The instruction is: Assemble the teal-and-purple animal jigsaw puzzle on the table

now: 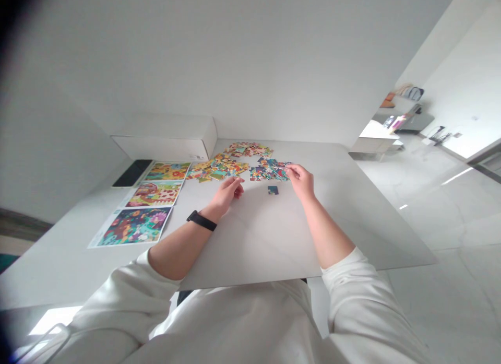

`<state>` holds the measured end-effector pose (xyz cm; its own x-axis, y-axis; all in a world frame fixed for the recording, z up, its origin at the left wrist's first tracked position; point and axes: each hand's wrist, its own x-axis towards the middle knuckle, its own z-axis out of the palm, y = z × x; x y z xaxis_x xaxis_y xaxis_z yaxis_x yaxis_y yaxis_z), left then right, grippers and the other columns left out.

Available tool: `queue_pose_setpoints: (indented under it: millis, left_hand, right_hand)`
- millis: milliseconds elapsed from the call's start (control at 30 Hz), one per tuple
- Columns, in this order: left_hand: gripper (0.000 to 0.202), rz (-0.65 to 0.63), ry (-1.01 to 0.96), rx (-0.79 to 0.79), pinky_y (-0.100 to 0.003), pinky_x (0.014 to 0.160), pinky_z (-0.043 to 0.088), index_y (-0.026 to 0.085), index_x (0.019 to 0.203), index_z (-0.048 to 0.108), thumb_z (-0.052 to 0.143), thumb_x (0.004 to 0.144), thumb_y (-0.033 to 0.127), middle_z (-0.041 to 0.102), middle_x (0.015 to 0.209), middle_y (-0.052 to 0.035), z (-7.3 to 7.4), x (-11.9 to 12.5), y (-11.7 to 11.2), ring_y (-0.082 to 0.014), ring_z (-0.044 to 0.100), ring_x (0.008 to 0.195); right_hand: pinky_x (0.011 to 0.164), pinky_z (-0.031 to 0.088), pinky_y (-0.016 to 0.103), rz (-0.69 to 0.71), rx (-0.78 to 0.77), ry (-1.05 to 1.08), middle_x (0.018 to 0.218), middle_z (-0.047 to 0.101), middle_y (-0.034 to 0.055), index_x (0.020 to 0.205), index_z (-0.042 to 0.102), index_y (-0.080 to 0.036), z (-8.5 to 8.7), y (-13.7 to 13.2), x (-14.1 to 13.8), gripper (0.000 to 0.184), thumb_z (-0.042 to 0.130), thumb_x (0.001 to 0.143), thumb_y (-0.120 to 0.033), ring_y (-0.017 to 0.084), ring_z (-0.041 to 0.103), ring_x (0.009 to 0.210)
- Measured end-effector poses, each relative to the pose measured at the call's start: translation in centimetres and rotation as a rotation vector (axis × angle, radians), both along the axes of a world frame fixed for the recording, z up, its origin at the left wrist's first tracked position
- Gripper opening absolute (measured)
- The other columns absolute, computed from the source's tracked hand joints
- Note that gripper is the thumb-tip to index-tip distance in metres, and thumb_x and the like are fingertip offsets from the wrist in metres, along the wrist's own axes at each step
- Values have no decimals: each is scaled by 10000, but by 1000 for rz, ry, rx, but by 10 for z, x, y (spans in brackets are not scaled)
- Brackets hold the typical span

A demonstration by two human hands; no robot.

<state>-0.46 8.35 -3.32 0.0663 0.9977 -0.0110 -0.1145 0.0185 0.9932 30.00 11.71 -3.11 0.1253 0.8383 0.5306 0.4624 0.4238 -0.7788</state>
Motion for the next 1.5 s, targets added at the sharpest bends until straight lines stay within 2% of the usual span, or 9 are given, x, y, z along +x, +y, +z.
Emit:
queue_pose_setpoints:
  millis: [200,367,567,733,900,1100,1267,1400,1500]
  left_hand:
    - [526,-154,-48,-36,-243,623,493,200,1020,684,824,843,674,764,948,-61,2,5,-9,-143,684,748]
    - [603,-263,-42,-9,-255,691,533,201,1060,657,905,767,665,789,1100,-85,3,8,-14,-156,720,843]
    - [665,-283,-77,-4,-258,692,545,202,1028,624,1008,649,589,783,944,-45,-1,11,-12,-155,720,808]
    - [568,-240,-46,45,-235,656,520,195,974,613,1001,700,506,712,789,12,-4,12,-9,-120,676,714]
    - [557,-244,-14,71,-245,646,519,191,994,621,998,711,487,728,791,5,-7,12,-7,-114,653,671]
    - [592,-301,14,88,-263,660,535,184,1024,648,993,703,542,769,798,-25,-9,12,-8,-131,668,665]
    - [526,-227,96,122,-263,645,545,181,960,676,856,849,662,752,764,-35,-8,13,-8,-136,670,657]
    - [512,-170,134,136,-264,647,545,185,880,674,817,885,677,740,726,-42,-6,14,-9,-144,675,652]
    - [481,-141,137,144,-269,644,542,186,878,681,824,892,645,731,707,-42,-5,13,-9,-148,669,642]
  right_hand:
    - [937,667,420,179,-42,86,1047,856,72,1045,816,-266,-3,-35,-53,346,737,945,-588,268,826,960]
    - [912,661,421,226,-88,160,1003,847,80,971,780,-253,-6,-42,-78,410,796,868,-650,265,809,928]
    - [856,639,393,253,-112,56,932,822,68,959,720,-265,-10,-45,-80,430,762,868,-683,254,787,875]
    - [854,619,377,289,-164,-83,838,787,13,1122,677,-285,-12,-48,-80,456,750,878,-664,224,753,783]
    - [807,608,343,343,-178,-49,838,775,-15,1270,667,-275,-12,-48,-80,512,721,911,-636,194,732,745]
    - [772,623,358,328,-271,21,782,784,7,1015,710,-266,-15,-44,-78,457,733,876,-700,219,771,746]
    - [757,649,378,371,-323,79,766,793,19,974,706,-259,-20,-41,-79,481,771,837,-715,223,777,711]
    - [807,660,404,340,-277,-23,825,816,33,1034,743,-262,-16,-44,-77,414,758,883,-647,233,784,750]
    - [859,656,394,283,-145,-141,1040,841,67,1155,770,-272,-7,-48,-74,380,757,917,-568,241,790,896]
